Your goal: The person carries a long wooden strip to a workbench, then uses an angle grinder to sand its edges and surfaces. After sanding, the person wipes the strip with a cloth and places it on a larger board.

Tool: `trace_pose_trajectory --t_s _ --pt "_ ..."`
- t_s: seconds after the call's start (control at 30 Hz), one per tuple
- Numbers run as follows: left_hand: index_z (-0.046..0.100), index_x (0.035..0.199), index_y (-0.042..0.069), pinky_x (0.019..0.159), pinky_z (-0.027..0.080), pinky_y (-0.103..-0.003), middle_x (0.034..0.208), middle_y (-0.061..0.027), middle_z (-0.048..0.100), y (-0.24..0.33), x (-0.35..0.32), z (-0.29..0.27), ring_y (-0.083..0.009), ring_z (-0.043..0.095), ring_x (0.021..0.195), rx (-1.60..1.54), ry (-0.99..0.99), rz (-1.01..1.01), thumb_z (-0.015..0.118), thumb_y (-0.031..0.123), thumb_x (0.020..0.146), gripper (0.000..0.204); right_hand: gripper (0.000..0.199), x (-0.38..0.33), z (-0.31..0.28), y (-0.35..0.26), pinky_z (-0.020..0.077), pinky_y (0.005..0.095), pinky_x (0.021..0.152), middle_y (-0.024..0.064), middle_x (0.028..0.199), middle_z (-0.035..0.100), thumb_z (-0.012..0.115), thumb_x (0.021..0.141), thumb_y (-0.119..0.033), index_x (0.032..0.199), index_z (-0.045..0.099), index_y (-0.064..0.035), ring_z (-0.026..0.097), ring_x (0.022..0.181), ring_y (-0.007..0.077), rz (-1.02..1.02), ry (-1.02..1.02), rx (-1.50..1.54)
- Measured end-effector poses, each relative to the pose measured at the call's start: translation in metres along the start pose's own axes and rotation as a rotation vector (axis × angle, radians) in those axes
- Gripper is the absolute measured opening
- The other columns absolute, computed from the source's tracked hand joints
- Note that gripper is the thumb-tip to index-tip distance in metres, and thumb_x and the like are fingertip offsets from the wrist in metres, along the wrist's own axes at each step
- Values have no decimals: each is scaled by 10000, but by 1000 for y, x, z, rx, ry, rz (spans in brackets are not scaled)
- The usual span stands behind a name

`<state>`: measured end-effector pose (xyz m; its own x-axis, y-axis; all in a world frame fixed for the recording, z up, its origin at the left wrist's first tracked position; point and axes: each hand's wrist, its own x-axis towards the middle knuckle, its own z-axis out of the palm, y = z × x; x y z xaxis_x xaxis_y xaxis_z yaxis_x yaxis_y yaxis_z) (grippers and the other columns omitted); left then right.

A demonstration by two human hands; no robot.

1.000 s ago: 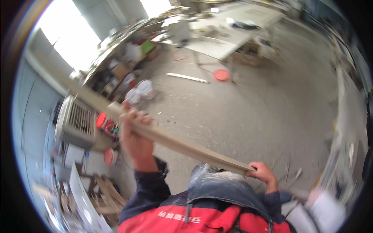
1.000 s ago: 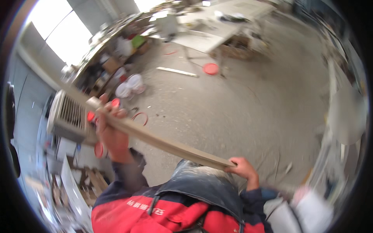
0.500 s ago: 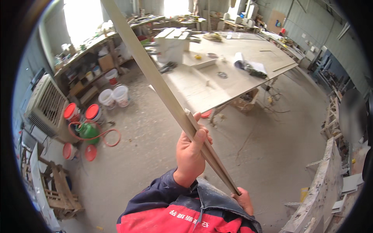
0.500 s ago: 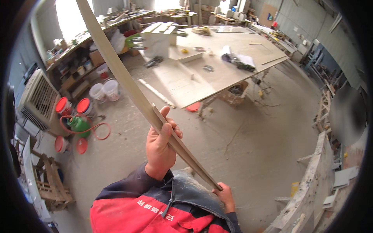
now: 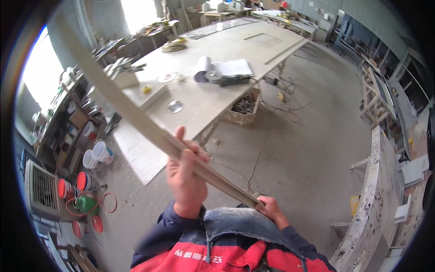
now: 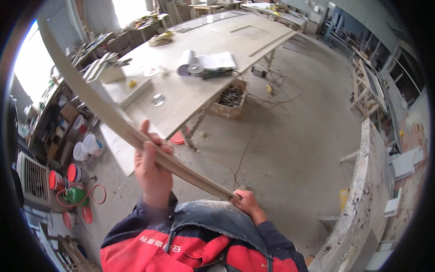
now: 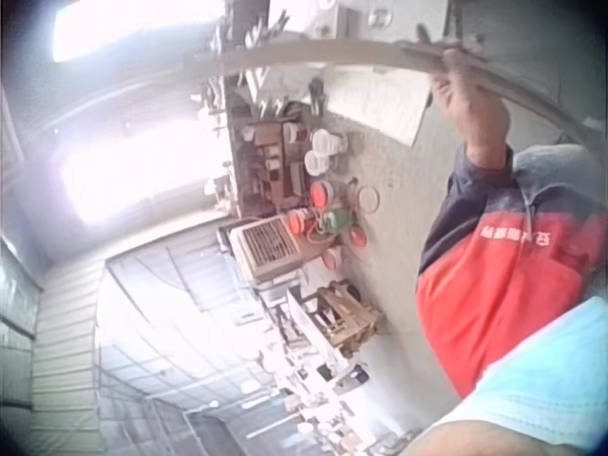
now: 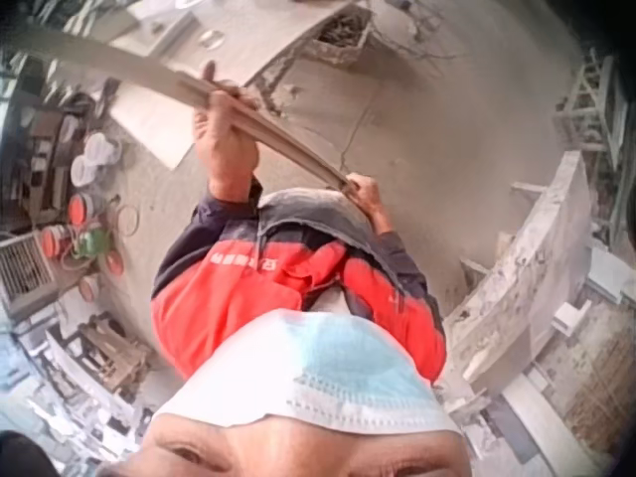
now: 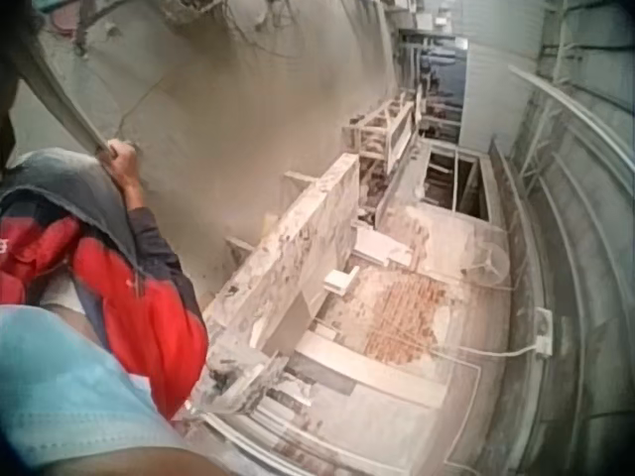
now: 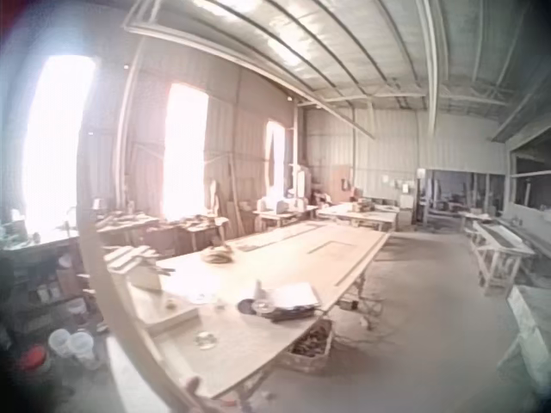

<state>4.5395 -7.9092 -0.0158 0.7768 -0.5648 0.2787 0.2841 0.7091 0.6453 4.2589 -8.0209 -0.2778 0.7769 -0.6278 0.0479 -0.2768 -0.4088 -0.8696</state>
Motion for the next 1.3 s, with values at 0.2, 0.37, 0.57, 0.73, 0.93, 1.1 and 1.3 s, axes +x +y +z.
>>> trace_pose_trajectory --t_s 0.2,0.37,0.57,0.73,0.93,1.1,1.3 --pt "358 1589 32 870 515 -378 1158 -54 605 -71 58 75 -156 591 932 -35 -61 128 555 330 1103 603 625 78 -130 20 502 402 641 168 754 664 764 838 -659 857 695 -38 638 669 321 -1 52 28" --pt "336 1599 40 938 530 -415 1371 -111 588 -107 102 109 -205 619 1069 67 62 192 500 428 1112 643 671 146 -191 19 494 399 618 140 729 654 805 769 -702 810 680 -44 653 664 317 -49 120 38" --pt "323 1618 78 1061 528 -448 1536 -120 503 -159 171 103 -245 610 1256 202 286 253 435 497 1119 661 648 240 -246 47 486 413 616 119 712 627 852 725 -681 776 652 -67 631 670 326 -139 342 -81" --pt "337 1616 73 929 575 -355 1446 -81 604 -185 250 73 -174 636 1032 22 -5 313 420 390 1145 574 639 348 -334 92 441 316 601 -15 681 543 909 722 -628 797 625 -60 497 664 109 62 556 64" --pt "420 1544 -25 577 394 -281 949 -57 526 -201 349 32 -115 405 674 -232 -17 385 381 318 1168 510 516 461 -481 94 447 295 609 -37 713 578 934 767 -480 834 653 -52 497 684 80 135 810 -235" --pt "457 1501 -73 501 322 -253 857 -44 450 -186 389 -11 -96 347 624 -313 69 446 396 266 1166 480 460 535 -580 98 502 354 671 24 771 683 933 772 -412 882 685 -40 557 709 127 193 816 -501" --pt "449 1466 -113 490 326 -261 815 -40 413 -180 375 -45 -111 313 578 -242 285 567 433 201 1154 443 434 636 -720 125 498 358 684 55 759 689 903 817 -392 888 691 -20 584 699 169 197 817 -725"
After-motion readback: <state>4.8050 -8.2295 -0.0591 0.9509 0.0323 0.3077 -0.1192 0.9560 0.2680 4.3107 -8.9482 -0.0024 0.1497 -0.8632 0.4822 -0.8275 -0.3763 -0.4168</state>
